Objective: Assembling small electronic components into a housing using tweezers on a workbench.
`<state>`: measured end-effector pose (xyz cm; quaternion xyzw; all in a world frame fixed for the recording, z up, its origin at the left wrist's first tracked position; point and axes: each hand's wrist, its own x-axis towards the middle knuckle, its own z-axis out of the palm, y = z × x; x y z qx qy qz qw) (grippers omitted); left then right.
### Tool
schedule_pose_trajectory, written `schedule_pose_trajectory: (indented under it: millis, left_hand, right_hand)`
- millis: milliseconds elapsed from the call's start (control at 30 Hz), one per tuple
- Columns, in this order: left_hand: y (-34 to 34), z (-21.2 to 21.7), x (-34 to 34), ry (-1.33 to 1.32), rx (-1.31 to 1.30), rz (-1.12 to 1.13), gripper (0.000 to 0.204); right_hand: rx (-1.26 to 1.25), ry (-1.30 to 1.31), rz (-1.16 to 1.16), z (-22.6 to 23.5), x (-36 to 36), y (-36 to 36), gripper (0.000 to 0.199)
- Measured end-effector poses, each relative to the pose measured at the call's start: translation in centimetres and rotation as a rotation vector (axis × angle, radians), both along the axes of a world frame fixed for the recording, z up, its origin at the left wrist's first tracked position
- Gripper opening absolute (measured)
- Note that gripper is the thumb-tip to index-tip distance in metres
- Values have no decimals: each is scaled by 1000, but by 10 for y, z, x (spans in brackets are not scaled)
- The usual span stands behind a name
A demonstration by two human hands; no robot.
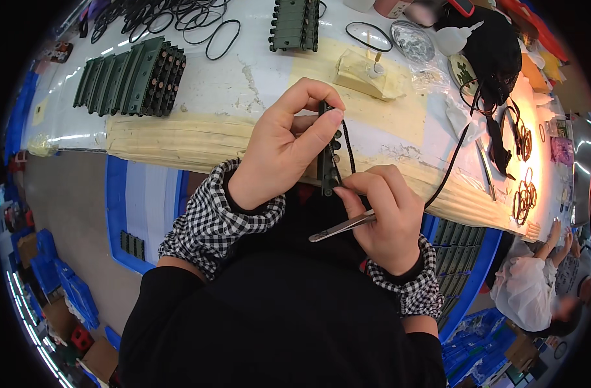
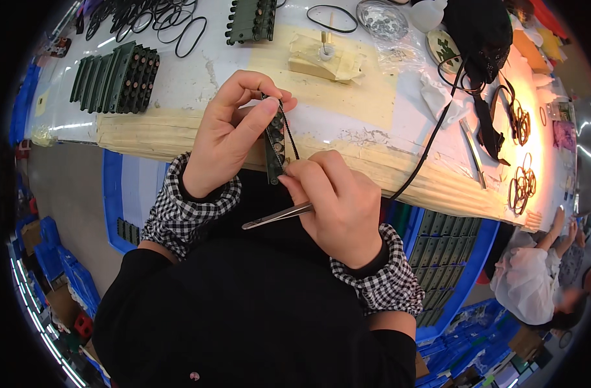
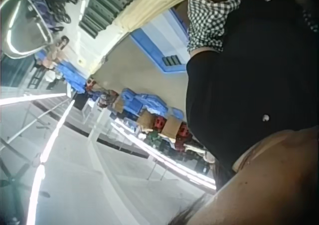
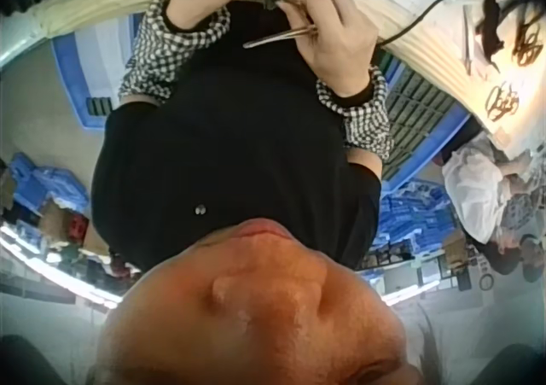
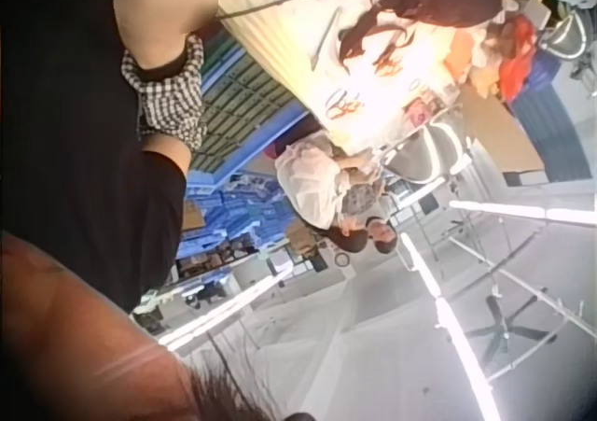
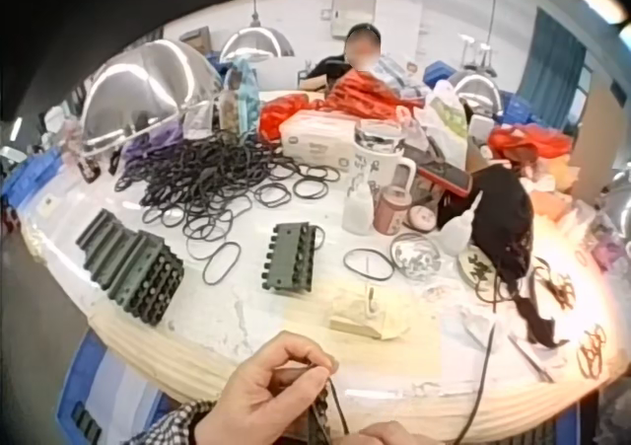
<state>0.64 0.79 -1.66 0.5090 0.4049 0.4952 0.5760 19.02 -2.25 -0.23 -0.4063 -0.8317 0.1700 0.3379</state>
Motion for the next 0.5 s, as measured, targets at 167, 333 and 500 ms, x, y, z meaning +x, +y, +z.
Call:
schedule_pose_trajectory:
  millis: [167,333,500]
  left_hand:
    - [0,-1,1,-33,-42,18,15]
    - [0,-2,1,-16,-50,36,15]
    - [1,-6,2,-53,-64,61,16]
  right_hand:
    - [-7,123,10,0,-4,-3,22]
    - [-29,227,7,-1,-6,2,20]
    - [-248,250,27,6,-5,4,15]
